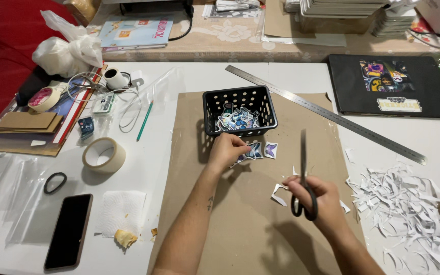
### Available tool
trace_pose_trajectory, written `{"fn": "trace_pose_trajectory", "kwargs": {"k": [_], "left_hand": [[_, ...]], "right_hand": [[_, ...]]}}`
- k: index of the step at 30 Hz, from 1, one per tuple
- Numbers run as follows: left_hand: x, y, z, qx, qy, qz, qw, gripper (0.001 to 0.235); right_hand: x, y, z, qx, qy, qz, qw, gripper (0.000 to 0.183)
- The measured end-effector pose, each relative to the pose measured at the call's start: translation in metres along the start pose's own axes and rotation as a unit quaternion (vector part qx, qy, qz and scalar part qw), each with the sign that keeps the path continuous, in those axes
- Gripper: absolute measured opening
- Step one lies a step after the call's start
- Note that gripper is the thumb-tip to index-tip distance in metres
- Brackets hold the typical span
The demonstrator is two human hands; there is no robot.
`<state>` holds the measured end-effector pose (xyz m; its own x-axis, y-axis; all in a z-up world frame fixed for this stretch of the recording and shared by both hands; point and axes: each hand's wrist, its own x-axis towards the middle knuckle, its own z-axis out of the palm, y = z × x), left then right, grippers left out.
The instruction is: The person uses scissors to cut out butterfly-shaped stickers from a sheet of paper. They carefully trim the edges of each butterfly design and place the finished cutouts into a small black basket on the table.
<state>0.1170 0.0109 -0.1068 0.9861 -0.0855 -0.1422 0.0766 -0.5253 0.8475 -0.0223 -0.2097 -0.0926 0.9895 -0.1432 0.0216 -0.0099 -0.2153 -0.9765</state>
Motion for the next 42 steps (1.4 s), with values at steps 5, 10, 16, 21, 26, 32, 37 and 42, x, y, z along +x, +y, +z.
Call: {"fn": "trace_pose_trajectory", "kwargs": {"k": [5, 10, 16, 21, 26, 32, 37, 42], "left_hand": [[-0.005, -0.002, 0.000, -0.196, -0.116, 0.032, 0.973, 0.012], [0.003, 0.056, -0.033, -0.184, 0.028, 0.100, 0.977, 0.011], [0.082, 0.051, -0.032, 0.059, 0.097, 0.072, 0.991, 0.009], [0.117, 0.021, -0.021, 0.185, 0.085, 0.021, 0.979, 0.018], [0.096, 0.014, -0.037, 0.233, 0.106, 0.139, 0.956, 0.031], [-0.053, -0.004, -0.156, 0.072, 0.003, 0.209, 0.975, 0.009], [-0.175, -0.094, -0.199, 0.169, 0.066, 0.005, 0.983, 0.009], [-0.246, -0.164, -0.191, 0.275, 0.149, -0.085, 0.946, 0.037]], "right_hand": [[-0.003, 0.028, 0.019, 0.043, -0.046, 0.039, 0.997, 0.015], [-0.001, 0.044, 0.035, 0.095, -0.031, 0.037, 0.994, 0.013], [0.000, 0.064, 0.055, 0.157, -0.172, 0.021, 0.972, 0.017], [0.026, 0.088, 0.032, 0.083, 0.007, -0.007, 0.996, 0.011], [0.046, 0.110, 0.002, 0.015, 0.248, -0.090, 0.964, 0.021], [0.025, 0.081, 0.018, 0.072, 0.196, -0.065, 0.976, 0.012], [0.030, 0.105, 0.010, 0.014, 0.188, -0.061, 0.980, 0.014], [0.034, 0.122, 0.007, -0.001, 0.181, -0.080, 0.980, 0.015]]}}
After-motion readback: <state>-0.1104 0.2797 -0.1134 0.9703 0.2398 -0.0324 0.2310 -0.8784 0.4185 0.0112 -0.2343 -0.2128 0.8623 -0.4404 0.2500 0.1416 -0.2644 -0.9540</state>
